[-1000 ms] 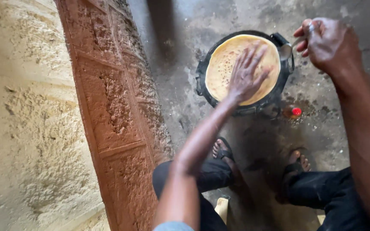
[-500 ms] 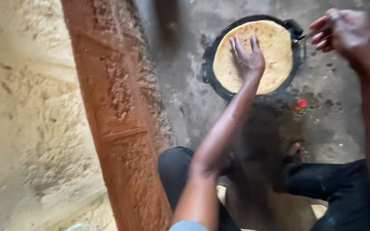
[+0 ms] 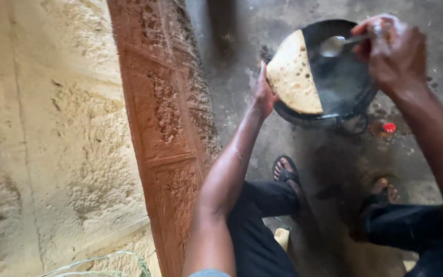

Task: Cooking flatbreads on a griddle by flipping them and applying oil.

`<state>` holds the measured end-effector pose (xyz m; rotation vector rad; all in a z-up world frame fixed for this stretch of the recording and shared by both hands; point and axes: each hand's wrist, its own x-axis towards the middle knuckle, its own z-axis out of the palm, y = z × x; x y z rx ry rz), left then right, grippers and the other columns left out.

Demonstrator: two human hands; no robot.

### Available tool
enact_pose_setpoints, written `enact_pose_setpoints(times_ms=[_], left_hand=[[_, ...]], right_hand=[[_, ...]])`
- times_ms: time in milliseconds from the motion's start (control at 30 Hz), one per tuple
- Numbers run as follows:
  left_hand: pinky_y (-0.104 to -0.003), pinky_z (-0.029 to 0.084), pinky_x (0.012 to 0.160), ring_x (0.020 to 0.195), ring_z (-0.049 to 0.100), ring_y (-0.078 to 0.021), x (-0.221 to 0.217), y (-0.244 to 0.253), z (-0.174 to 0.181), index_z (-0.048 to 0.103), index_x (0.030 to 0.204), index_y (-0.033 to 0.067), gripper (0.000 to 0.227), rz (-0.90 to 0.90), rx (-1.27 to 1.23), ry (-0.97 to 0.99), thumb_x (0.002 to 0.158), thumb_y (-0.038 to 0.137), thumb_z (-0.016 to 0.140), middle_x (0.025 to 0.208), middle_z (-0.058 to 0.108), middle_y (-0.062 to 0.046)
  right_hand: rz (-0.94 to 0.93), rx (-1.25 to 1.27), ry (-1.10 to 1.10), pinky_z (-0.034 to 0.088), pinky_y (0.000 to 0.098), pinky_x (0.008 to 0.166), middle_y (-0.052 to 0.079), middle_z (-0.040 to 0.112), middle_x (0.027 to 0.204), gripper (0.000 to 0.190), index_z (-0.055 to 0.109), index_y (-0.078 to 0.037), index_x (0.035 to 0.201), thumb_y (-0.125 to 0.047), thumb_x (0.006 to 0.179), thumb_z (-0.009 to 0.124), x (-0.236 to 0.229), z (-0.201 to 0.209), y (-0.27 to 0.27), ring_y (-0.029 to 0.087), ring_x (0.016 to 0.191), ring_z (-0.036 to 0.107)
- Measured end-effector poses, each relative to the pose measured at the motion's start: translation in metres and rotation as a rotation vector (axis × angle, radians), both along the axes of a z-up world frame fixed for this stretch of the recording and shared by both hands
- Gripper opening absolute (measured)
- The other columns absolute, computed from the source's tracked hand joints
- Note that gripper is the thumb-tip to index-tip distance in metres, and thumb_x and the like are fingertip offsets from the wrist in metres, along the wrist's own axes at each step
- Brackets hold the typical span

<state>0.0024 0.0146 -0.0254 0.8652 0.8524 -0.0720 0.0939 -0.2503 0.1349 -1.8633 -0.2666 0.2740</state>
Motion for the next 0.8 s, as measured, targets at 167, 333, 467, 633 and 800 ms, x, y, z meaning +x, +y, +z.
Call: enact_pose_setpoints(times_ms=[167,333,467,633,800], left_hand=[[-0.044,0.060,0.069,0.090,0.077,-0.0215,0.001,0.016,-0.042,0.073,0.125,0.0181,0.045,-0.055,0.056,-0.022,0.105,0.054,0.054,0.112,0.080,-0.006],[-0.044,0.061,0.070,0.086,0.073,-0.0243,0.023,-0.014,-0.023,0.069,0.123,0.0209,0.038,-0.209,0.140,-0.055,0.099,0.050,0.063,0.106,0.077,-0.007],[-0.051,0.065,0.066,0.080,0.075,-0.0256,0.051,-0.041,-0.043,0.066,0.130,0.0196,0.038,-0.212,0.263,-0.010,0.106,0.047,0.056,0.105,0.074,-0.005],[-0.039,0.063,0.052,0.082,0.068,-0.0207,0.040,-0.080,0.045,0.069,0.113,0.0138,0.032,-0.275,0.731,0.111,0.090,0.035,0.068,0.101,0.071,-0.008],[-0.042,0.071,0.059,0.086,0.079,-0.0239,0.038,-0.091,0.046,0.077,0.118,0.0118,0.042,-0.358,0.704,0.092,0.080,0.028,0.078,0.105,0.082,-0.008]], right_hand=[[0.052,-0.116,-0.032,0.060,0.0322,0.074,0.010,0.073,0.091,0.038,0.077,-0.006,0.126,-0.023,0.141,0.046,0.010,0.005,-0.015,0.016,0.080,0.070],[0.083,-0.214,0.005,0.051,0.0349,0.067,0.007,0.073,0.087,0.037,0.077,-0.013,0.120,-0.027,0.134,0.046,0.017,0.000,-0.018,0.017,0.078,0.071],[0.084,-0.171,0.046,0.049,0.0342,0.063,0.010,0.072,0.089,0.040,0.075,-0.008,0.120,-0.024,0.137,0.042,0.028,-0.018,-0.034,0.017,0.074,0.067],[0.028,-0.165,0.109,0.049,0.0286,0.061,0.011,0.071,0.092,0.038,0.073,-0.003,0.122,-0.018,0.142,0.044,0.037,-0.024,-0.070,0.016,0.073,0.064],[0.076,-0.029,0.289,0.053,0.0226,0.063,0.013,0.075,0.100,0.027,0.074,-0.006,0.127,-0.024,0.133,0.055,0.045,-0.063,-0.093,0.011,0.072,0.065]])
